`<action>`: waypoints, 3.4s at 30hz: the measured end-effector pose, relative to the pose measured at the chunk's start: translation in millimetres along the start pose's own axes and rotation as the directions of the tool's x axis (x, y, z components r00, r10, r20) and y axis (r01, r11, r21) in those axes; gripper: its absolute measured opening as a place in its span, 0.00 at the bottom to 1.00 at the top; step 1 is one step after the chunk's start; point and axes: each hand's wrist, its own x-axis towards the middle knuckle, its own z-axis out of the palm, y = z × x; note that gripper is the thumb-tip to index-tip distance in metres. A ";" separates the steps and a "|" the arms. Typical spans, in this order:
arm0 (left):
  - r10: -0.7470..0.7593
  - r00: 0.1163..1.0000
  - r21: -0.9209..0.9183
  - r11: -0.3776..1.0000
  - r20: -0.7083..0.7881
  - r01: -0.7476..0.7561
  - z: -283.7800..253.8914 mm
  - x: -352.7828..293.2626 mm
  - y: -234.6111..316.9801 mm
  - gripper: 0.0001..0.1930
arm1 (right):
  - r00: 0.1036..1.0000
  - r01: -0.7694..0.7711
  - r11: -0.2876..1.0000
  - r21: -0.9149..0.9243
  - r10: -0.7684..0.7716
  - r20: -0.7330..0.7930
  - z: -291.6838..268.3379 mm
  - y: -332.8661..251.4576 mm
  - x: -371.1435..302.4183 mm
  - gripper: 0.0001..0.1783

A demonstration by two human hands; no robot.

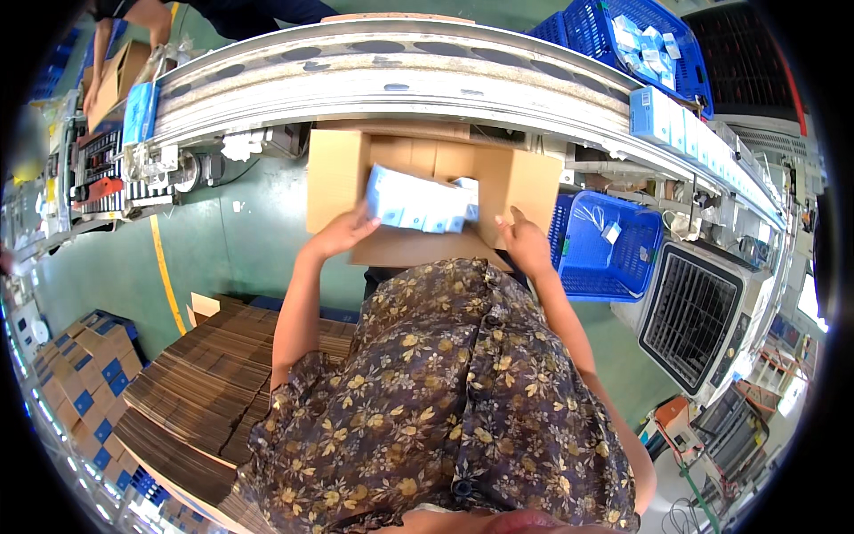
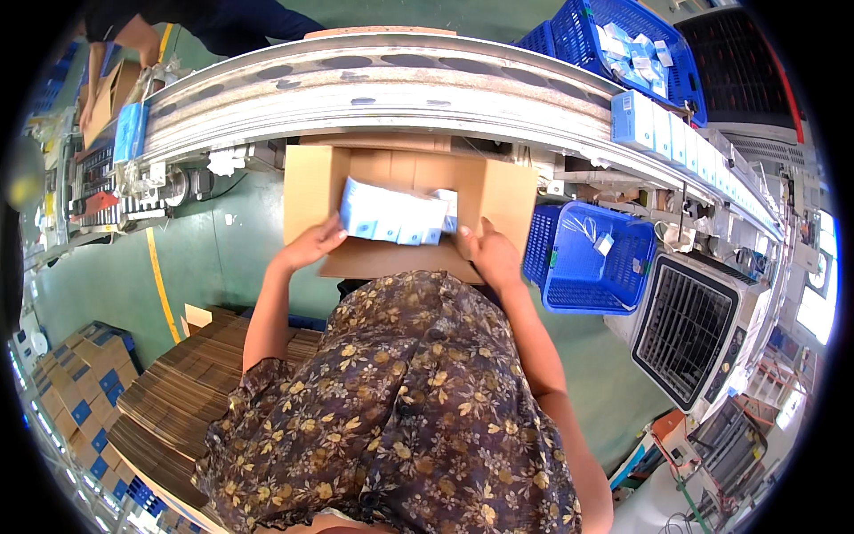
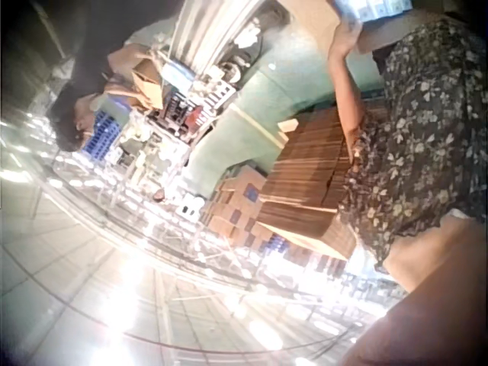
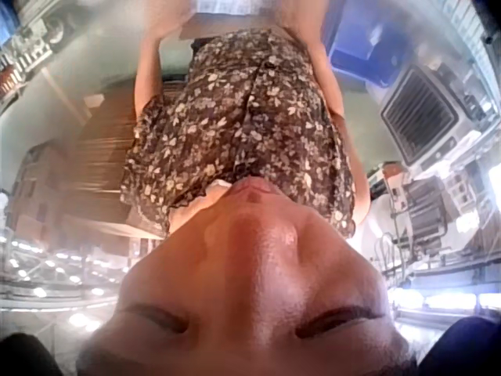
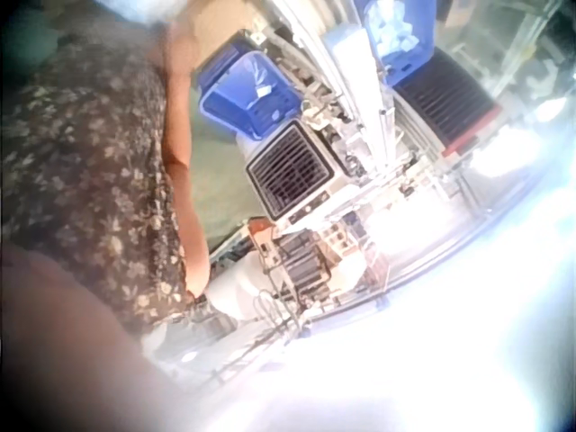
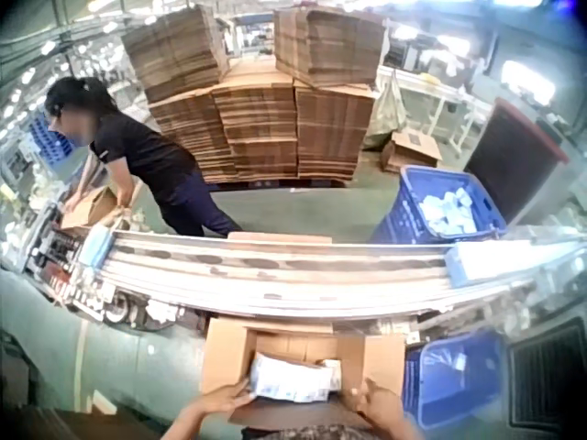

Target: The person packs small white boxes into a larger cardboard box on a conveyor belt. They then move the filled box to a sealing machine, apply tape, and place it on a pallet.

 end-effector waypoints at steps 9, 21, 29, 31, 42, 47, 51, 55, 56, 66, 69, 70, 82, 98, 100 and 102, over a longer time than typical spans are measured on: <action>-0.084 0.960 0.446 0.894 0.268 -0.046 17.3 104.5 -9.6 0.26 | 0.991 0.107 0.985 0.138 -0.094 -0.095 -21.9 15.9 13.2 0.25; -0.532 0.753 0.756 0.650 0.387 0.071 73.7 153.4 -70.7 0.20 | 0.992 0.006 0.984 0.178 0.016 -0.123 -41.0 61.1 -31.1 0.21; -0.322 0.941 0.557 0.803 0.107 0.212 88.5 239.1 -12.3 0.28 | 0.997 -0.059 0.987 0.149 0.066 -0.043 -30.5 69.9 -35.4 0.22; -0.332 0.906 0.598 0.792 0.261 0.118 96.2 241.9 -22.8 0.35 | 1.000 -0.023 0.984 0.177 0.024 -0.003 -27.2 61.7 -36.4 0.21; -0.274 0.789 0.611 0.776 0.550 -0.156 87.4 221.7 -73.6 0.28 | 0.873 0.177 0.982 0.060 -0.129 -0.469 -98.2 110.1 -6.2 0.15; 0.069 0.907 0.353 0.907 0.416 -0.231 46.5 187.7 46.5 0.28 | 0.490 0.014 0.987 -0.157 -0.144 -0.860 -194.7 176.5 88.9 0.12; 0.292 0.922 0.128 0.935 0.253 -0.331 26.2 172.8 210.9 0.20 | 0.581 -0.316 0.907 -0.277 -0.046 -0.813 -242.6 213.9 157.2 0.19; 0.465 0.869 -0.078 0.873 -0.170 -0.482 21.0 204.0 250.7 0.15 | 0.705 -0.346 0.894 -0.286 0.047 -0.708 -263.6 208.2 201.2 0.36; 0.519 0.804 0.003 0.841 -0.289 -0.541 15.7 213.2 255.6 0.15 | 0.748 -0.346 0.930 -0.126 0.192 -0.635 -265.7 193.5 207.0 0.44; 0.027 0.797 0.156 0.984 -0.603 0.085 -70.6 215.4 242.4 0.51 | 0.874 0.085 0.970 0.228 0.037 -0.484 -178.2 36.7 212.9 0.52; 0.088 0.686 0.109 0.994 -0.722 -0.013 -98.3 180.9 210.9 0.47 | 0.797 0.224 0.936 0.272 -0.015 -0.603 -178.2 -14.1 177.5 0.48; 0.195 0.614 0.129 0.980 -0.765 -0.150 -108.3 158.8 212.4 0.44 | 0.747 0.295 0.914 0.280 -0.038 -0.663 -185.6 -35.3 154.5 0.47; 0.593 0.346 0.558 0.804 -0.727 -0.206 -40.5 -30.0 120.6 0.51 | 0.953 0.204 0.890 0.407 -0.087 -0.290 0.9 -36.3 10.3 0.57; -0.135 0.990 0.644 0.761 0.041 0.077 12.3 131.6 9.2 0.32 | 0.952 -0.026 0.989 -0.148 0.070 0.298 93.3 -32.2 157.7 0.34; -0.134 0.991 0.628 0.773 0.029 0.087 15.1 154.1 5.6 0.35 | 0.971 -0.061 0.978 -0.201 0.105 0.214 110.4 -28.9 190.9 0.36; -0.080 0.997 0.702 0.709 -0.015 0.067 26.3 172.8 -4.0 0.36 | 0.978 -0.050 0.951 -0.306 0.110 0.179 127.5 -23.5 218.1 0.38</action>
